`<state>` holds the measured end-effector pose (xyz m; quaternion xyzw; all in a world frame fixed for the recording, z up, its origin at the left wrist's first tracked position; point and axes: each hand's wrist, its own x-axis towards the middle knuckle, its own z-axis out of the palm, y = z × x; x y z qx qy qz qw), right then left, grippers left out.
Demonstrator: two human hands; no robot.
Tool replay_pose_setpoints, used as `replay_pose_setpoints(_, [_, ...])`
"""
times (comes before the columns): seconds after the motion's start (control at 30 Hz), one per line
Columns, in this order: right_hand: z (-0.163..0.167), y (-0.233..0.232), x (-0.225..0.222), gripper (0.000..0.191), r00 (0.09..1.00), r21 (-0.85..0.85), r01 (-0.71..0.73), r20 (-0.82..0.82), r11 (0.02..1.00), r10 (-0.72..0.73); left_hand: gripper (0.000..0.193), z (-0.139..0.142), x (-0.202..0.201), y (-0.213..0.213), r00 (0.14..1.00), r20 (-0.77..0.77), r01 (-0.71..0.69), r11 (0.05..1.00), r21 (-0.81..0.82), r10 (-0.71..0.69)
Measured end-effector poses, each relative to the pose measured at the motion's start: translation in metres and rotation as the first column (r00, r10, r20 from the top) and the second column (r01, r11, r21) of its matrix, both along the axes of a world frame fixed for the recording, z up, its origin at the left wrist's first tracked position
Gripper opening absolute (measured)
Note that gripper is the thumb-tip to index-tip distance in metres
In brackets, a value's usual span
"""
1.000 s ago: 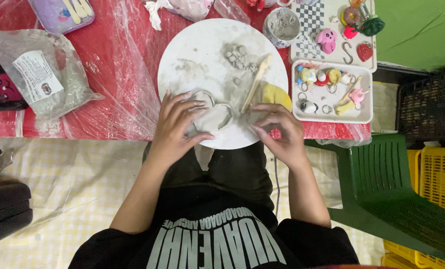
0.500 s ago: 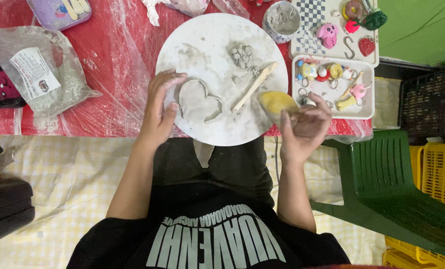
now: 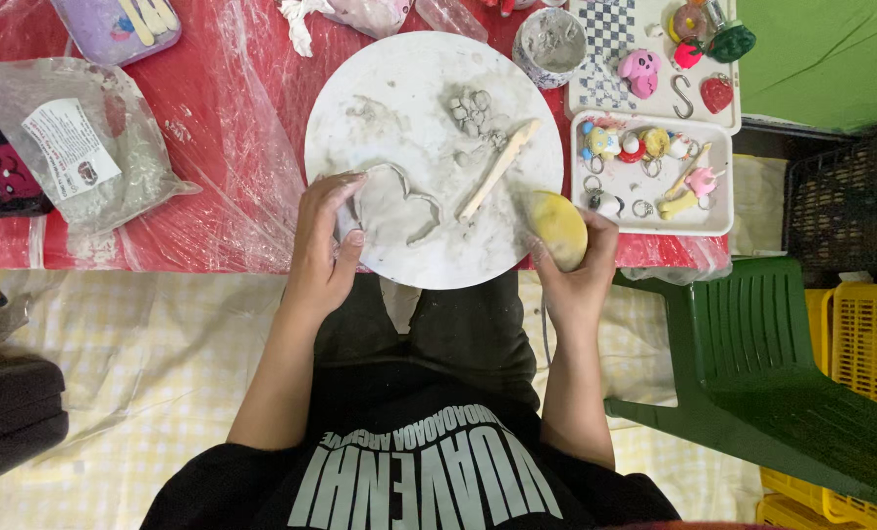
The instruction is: The person shapes a lump of clay into a heart form on a round white bat, pressing and pinching the clay walls by hand and smoothing the surface with a yellow sponge, occasionally using a wooden stick to refine the edges.
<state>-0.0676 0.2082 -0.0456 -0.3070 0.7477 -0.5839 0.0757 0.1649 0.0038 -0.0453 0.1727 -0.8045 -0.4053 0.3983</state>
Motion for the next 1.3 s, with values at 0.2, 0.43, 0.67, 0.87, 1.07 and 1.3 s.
replay_pose_setpoints(0.2, [-0.011, 0.009, 0.005, 0.039, 0.994, -0.111, -0.031, 0.101, 0.993, 0.042, 0.031, 0.019, -0.015, 0.001, 0.984, 0.097, -0.133, 0.974, -0.182, 0.152])
replay_pose_setpoints(0.43, [-0.020, 0.018, -0.005, 0.050, 0.873, -0.349, 0.119, 0.483, 0.929, 0.070, 0.030, 0.039, -0.110, 0.031, 0.858, 0.451, -0.024, 0.896, -0.443, 0.246])
replay_pose_setpoints(0.67, [-0.018, 0.031, -0.005, 0.049, 0.728, -0.419, 0.243, 0.675, 0.875, 0.121, 0.010, 0.022, -0.143, 0.031, 0.743, 0.518, 0.056, 0.731, -0.680, 0.425])
replay_pose_setpoints(0.87, [-0.021, 0.027, 0.001, 0.051, 0.701, -0.416, 0.241, 0.699, 0.877, 0.139, 0.013, 0.025, -0.149, 0.027, 0.767, 0.591, 0.107, 0.859, -0.501, 0.249])
replay_pose_setpoints(1.07, [-0.023, 0.029, -0.001, 0.052, 0.710, -0.405, 0.221, 0.690, 0.887, 0.138, 0.014, 0.066, -0.137, -0.051, 0.771, 0.619, 0.144, 0.906, -0.399, 0.150])
replay_pose_setpoints(1.3, [-0.025, 0.029, 0.001, 0.051, 0.636, -0.455, 0.335, 0.755, 0.825, 0.158, 0.023, 0.081, -0.093, -0.108, 0.947, 0.264, -0.040, 0.880, -0.474, 0.185])
